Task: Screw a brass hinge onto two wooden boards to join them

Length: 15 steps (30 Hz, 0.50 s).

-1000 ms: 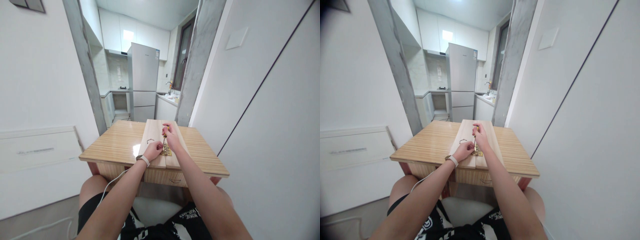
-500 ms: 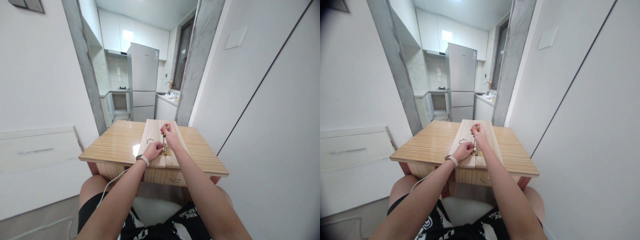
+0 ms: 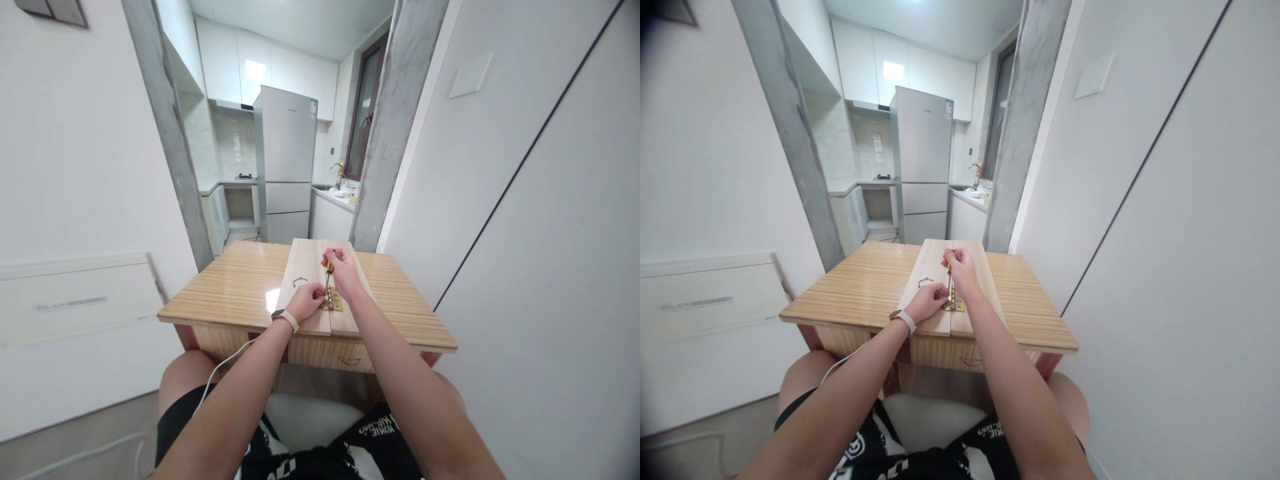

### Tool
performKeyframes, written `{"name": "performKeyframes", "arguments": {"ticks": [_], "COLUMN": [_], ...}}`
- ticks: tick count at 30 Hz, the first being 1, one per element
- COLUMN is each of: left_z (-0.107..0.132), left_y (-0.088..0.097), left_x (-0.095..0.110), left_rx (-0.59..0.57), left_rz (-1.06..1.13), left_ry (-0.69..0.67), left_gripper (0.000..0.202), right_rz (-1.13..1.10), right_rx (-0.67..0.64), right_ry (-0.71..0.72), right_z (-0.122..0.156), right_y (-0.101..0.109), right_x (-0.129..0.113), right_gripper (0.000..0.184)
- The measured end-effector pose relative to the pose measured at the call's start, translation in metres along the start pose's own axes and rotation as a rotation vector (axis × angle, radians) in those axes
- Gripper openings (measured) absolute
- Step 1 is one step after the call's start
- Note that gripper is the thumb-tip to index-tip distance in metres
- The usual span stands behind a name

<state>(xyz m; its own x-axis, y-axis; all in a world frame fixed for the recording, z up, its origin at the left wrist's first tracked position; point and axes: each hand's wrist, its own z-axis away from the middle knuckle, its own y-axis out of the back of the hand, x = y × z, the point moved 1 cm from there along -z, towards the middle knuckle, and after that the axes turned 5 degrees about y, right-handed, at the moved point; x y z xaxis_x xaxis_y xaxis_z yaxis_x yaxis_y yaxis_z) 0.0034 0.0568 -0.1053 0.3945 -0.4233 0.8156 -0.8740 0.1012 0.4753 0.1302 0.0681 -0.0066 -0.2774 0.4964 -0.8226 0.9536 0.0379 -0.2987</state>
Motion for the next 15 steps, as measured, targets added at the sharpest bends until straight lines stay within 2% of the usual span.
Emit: {"name": "performKeyframes", "arguments": {"ticks": [4, 8, 15], "left_z": [-0.0002, 0.0008, 0.001], "left_y": [0.0004, 0.001, 0.0012], "left_x": [0.0016, 0.0023, 0.0024], "left_rx": [-0.002, -0.004, -0.005], "left_rz": [-0.006, -0.001, 0.024], "left_ry": [-0.005, -0.006, -0.008], "left_gripper": [0.009, 0.008, 0.009], "right_rz": [0.013, -0.054, -0.062], "right_rx": [-0.036, -0.061, 0.023], "right_ry": [0.034, 0.007, 0.01], "right_z": [0.0028, 0.0011, -0.002], "right_y": [-0.0006, 0.0021, 0.0048], "right_x": [-0.0036, -0.0013, 0.003], "right_gripper": [0.035, 0.039, 0.036]}}
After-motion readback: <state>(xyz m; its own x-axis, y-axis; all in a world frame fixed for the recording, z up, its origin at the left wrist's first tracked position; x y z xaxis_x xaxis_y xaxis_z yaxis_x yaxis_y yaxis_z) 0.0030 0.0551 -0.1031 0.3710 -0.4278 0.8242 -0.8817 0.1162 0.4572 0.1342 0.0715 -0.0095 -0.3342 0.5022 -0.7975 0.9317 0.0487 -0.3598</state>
